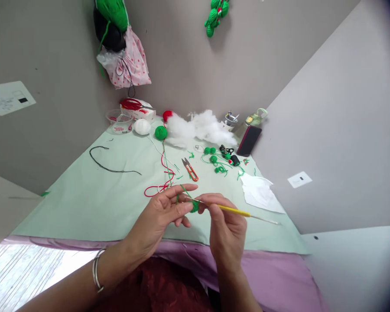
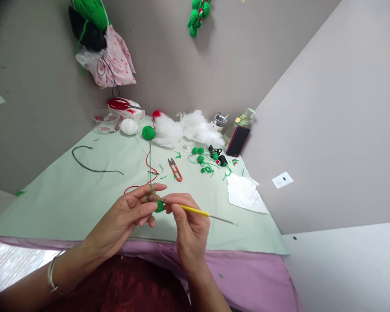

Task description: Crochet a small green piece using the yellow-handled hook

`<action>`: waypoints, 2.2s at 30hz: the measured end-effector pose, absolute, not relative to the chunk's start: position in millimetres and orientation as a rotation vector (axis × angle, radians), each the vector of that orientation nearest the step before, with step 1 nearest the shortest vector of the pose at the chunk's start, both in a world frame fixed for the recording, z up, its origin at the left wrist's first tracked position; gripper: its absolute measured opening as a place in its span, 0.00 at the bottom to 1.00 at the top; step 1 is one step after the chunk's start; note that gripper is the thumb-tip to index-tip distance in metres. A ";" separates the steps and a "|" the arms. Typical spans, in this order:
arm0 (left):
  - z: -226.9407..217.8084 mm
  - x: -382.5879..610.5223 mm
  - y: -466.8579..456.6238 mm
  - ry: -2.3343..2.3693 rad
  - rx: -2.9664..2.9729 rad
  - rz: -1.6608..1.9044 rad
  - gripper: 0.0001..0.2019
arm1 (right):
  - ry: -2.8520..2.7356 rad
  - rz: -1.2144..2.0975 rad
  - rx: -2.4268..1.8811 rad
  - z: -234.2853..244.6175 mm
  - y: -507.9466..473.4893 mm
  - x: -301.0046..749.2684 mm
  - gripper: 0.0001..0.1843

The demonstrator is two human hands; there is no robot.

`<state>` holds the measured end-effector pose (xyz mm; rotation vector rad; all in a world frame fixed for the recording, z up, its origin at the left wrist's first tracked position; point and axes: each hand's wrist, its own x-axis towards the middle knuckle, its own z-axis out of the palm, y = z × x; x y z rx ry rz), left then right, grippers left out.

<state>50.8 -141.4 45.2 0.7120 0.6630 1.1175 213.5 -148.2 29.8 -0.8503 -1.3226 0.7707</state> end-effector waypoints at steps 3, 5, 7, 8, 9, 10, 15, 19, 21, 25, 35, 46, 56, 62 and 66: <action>45.2 49.3 -142.0 0.689 0.730 1.113 0.15 | -1.229 0.848 -0.835 30.8 -147.4 215.5 0.10; 46.1 47.8 -141.5 0.704 0.746 1.110 0.15 | -1.202 0.882 -0.817 32.8 -147.4 216.7 0.12; 46.8 46.8 -141.4 0.716 0.765 1.117 0.14 | -1.224 0.869 -0.814 34.6 -149.2 217.3 0.13; 46.8 46.4 -141.5 0.724 0.776 1.125 0.14 | -1.253 0.840 -0.826 35.3 -150.9 217.5 0.13; 46.7 46.1 -141.7 0.736 0.788 1.135 0.14 | -1.289 0.791 -0.850 35.9 -152.9 217.6 0.13; 46.3 45.9 -142.0 0.751 0.803 1.146 0.15 | -1.333 0.725 -0.881 36.4 -155.2 217.8 0.13; 41.4 47.4 -144.2 0.820 0.873 1.211 0.16 | -1.633 0.327 -0.889 37.5 -162.1 218.1 0.15; 39.2 53.5 -147.8 0.822 0.867 1.242 0.19 | -1.836 -0.019 -0.848 28.1 -159.2 216.0 0.16; 40.4 55.5 -148.4 0.765 0.766 1.192 0.23 | -1.846 -0.219 -0.849 20.9 -158.0 215.3 0.18; 45.5 51.1 -143.6 0.639 0.531 1.024 0.22 | -1.675 0.078 -0.894 19.0 -157.4 215.8 0.16; 45.9 55.4 -145.8 0.718 0.699 1.136 0.23 | -1.528 0.453 -0.928 31.4 -154.4 209.9 0.13; 43.8 47.7 -138.1 0.659 0.575 1.089 0.14 | -1.335 0.629 -0.845 32.6 -152.7 212.5 0.12; 42.0 48.4 -144.2 0.747 0.791 1.119 0.16 | -1.213 0.872 -0.836 30.5 -148.6 216.2 0.12; 44.6 45.7 -145.2 0.813 0.850 1.149 0.16 | -1.331 0.752 -0.887 34.5 -156.1 218.8 0.13; 43.8 46.7 -145.5 0.891 0.919 1.200 0.18 | -1.547 0.476 -0.911 34.3 -161.9 219.3 0.14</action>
